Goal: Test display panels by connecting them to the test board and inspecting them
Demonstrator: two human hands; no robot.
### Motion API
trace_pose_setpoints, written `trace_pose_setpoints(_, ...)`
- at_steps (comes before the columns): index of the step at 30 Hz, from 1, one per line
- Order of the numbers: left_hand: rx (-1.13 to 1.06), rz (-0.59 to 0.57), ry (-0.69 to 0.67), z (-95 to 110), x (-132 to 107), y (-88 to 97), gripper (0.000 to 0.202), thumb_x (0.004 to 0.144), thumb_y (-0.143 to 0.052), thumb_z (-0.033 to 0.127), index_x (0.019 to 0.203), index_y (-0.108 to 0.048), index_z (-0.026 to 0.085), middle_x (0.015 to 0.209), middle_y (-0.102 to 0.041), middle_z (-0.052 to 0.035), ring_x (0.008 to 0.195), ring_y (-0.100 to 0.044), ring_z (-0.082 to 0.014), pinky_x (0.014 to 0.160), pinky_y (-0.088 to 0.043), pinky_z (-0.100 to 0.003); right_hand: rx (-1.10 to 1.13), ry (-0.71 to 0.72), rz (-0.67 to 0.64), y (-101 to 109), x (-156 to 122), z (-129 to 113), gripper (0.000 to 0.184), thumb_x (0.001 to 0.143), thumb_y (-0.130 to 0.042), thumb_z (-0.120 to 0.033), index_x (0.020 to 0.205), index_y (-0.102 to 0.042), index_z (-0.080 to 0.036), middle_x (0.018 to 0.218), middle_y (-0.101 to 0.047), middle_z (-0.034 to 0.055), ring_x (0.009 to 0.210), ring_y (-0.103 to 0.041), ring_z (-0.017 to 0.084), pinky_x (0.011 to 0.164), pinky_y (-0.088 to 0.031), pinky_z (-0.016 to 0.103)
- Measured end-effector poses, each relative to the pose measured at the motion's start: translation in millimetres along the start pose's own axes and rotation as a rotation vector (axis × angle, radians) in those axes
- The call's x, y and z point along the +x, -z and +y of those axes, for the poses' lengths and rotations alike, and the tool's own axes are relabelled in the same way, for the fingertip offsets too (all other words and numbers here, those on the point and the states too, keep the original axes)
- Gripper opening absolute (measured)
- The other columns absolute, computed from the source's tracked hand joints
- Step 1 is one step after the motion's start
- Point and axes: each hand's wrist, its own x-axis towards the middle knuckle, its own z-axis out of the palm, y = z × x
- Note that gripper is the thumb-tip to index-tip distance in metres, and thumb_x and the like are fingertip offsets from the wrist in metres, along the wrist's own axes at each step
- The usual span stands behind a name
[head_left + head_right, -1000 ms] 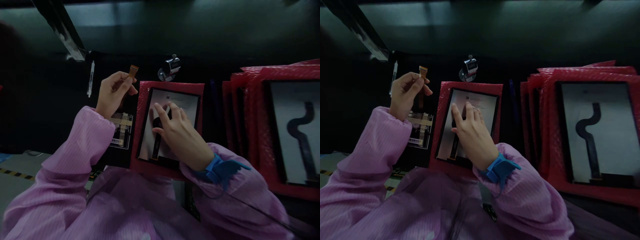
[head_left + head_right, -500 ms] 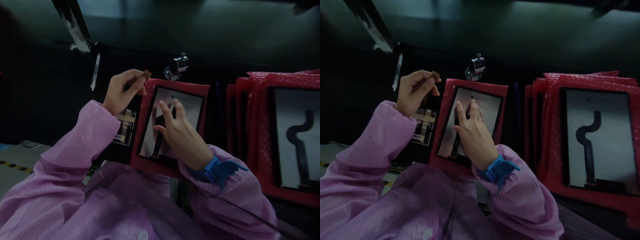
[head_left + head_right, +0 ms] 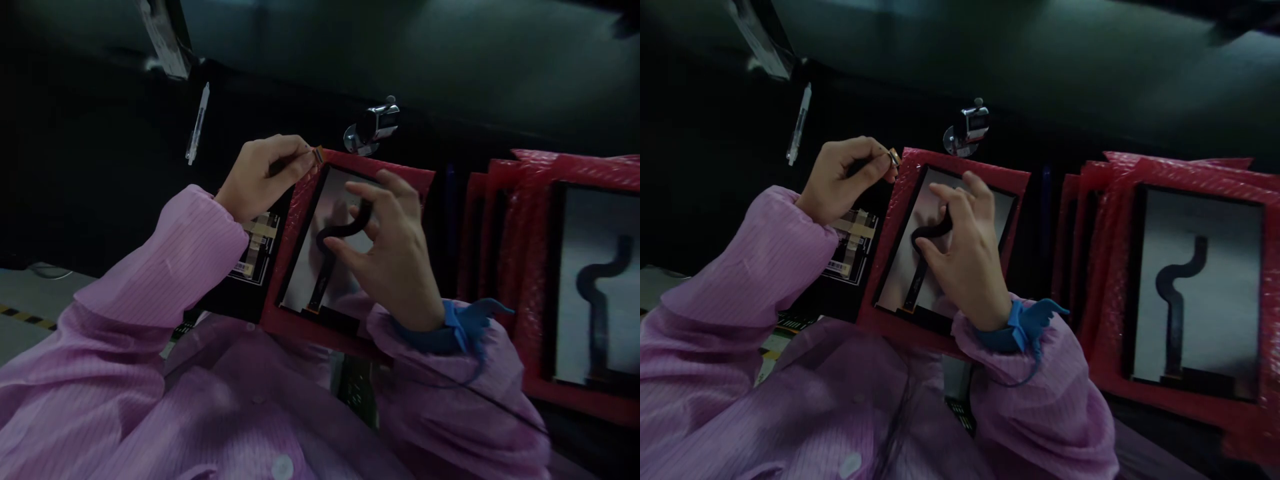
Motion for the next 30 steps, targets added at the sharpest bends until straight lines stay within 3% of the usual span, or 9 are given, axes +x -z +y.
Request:
trace_pose_setpoints(3,0.036,-0.043,-0.015,-3.6,0.7,-0.2,0.024,0.102,-0.06,0.024,0.082,-0.073,0.022,0.085,-0.075,-0.0029,0.084,-0.069,-0.0172,0.085,-0.054,-0.034,0.148,-0.056,0.032,3.6,2.1,1.8,0.065,0.099,-0.055,-0.038,0.157,-0.029,-0.029,0.164,-0.029,0.0209,0.139,-0.055,0.035,0.095,-0.064,0.049)
trace_pose_setpoints(6,0.038,-0.069,0.009,-4.2,1.4,-1.5,0.019,0.099,-0.064,0.02,0.084,-0.075,0.023,0.086,-0.076,-0.0015,0.085,-0.07,-0.0174,0.087,-0.055,-0.034,0.23,-0.03,-0.057,6.0,3.3,1.8,0.072,0.103,-0.046,-0.039,0.164,-0.01,-0.03,0.156,-0.044,0.0209,0.123,-0.067,0.03,0.091,-0.065,0.046)
trace_pose_setpoints(9,0.027,-0.058,0.041,-1.0,1.3,-1.5,0.017,0.098,-0.066,0.021,0.083,-0.075,0.024,0.086,-0.076,-0.001,0.083,-0.07,-0.0184,0.086,-0.057,-0.035,0.242,0.009,-0.148,5.0,2.9,-2.1,0.068,0.106,-0.038,-0.036,0.165,-0.006,-0.035,0.151,-0.052,0.0167,0.123,-0.068,0.027,0.091,-0.064,0.048)
trace_pose_setpoints(15,-0.016,-0.075,0.111,-1.0,2.2,0.1,0.018,0.088,-0.075,0.019,0.074,-0.071,0.027,0.075,-0.071,-0.0006,0.082,-0.068,-0.0214,0.086,-0.058,-0.038,0.243,-0.011,-0.044,-9.2,-2.2,-7.8,0.068,0.107,-0.032,-0.036,0.166,0.001,-0.036,0.166,-0.03,0.0182,0.138,-0.06,0.029,0.097,-0.062,0.05)
trace_pose_setpoints(18,-0.098,0.001,0.192,-4.1,2.3,-3.8,0.021,0.084,-0.077,0.015,0.067,-0.069,0.027,0.069,-0.066,-0.0007,0.08,-0.067,-0.0231,0.084,-0.058,-0.039,0.431,-0.061,-0.024,-14.2,-2.2,-7.2,0.068,0.104,-0.039,-0.036,0.163,-0.008,-0.032,0.16,-0.042,0.0189,0.131,-0.065,0.029,0.099,-0.06,0.05)
trace_pose_setpoints(21,-0.127,0.07,0.243,-1.4,2.0,-6.2,0.024,0.081,-0.075,0.012,0.063,-0.067,0.026,0.064,-0.062,-0.0003,0.079,-0.067,-0.0235,0.083,-0.057,-0.039,0.615,-0.108,-0.102,-15.2,0.0,-11.0,0.05,0.103,-0.044,-0.04,0.15,-0.035,-0.025,0.142,-0.061,0.0149,0.127,-0.066,0.027,0.103,-0.058,0.05)
trace_pose_setpoints(24,0.027,-0.082,0.16,3.9,2.5,-1.9,0.025,0.084,-0.069,0.012,0.062,-0.067,0.025,0.064,-0.062,0.0003,0.07,-0.063,-0.0201,0.083,-0.055,-0.038,0.52,-0.081,-0.107,-15.8,1.8,-17.9,0.041,0.108,-0.028,-0.049,0.117,-0.058,-0.022,0.13,-0.066,0.0118,0.127,-0.062,0.024,0.11,-0.052,0.047)
trace_pose_setpoints(27,0.11,-0.213,0.136,0.6,4.0,5.8,0.024,0.084,-0.068,0.013,0.063,-0.068,0.023,0.062,-0.063,0.0013,0.062,-0.059,-0.0164,0.082,-0.054,-0.036,0.371,0.009,-0.041,-18.8,2.3,-20.5,0.058,0.109,-0.008,-0.046,0.089,-0.056,-0.022,0.122,-0.065,0.0106,0.126,-0.056,0.024,0.109,-0.049,0.045)
trace_pose_setpoints(30,-0.008,-0.186,0.234,-10.1,5.8,11.0,0.021,0.08,-0.075,0.015,0.062,-0.068,0.022,0.059,-0.062,0.0025,0.064,-0.064,-0.0167,0.089,-0.055,-0.037,0.345,0.082,-0.04,-21.7,4.1,-15.7,0.048,0.109,-0.012,-0.039,0.083,-0.049,-0.022,0.116,-0.064,0.0097,0.116,-0.055,0.023,0.102,-0.048,0.041)
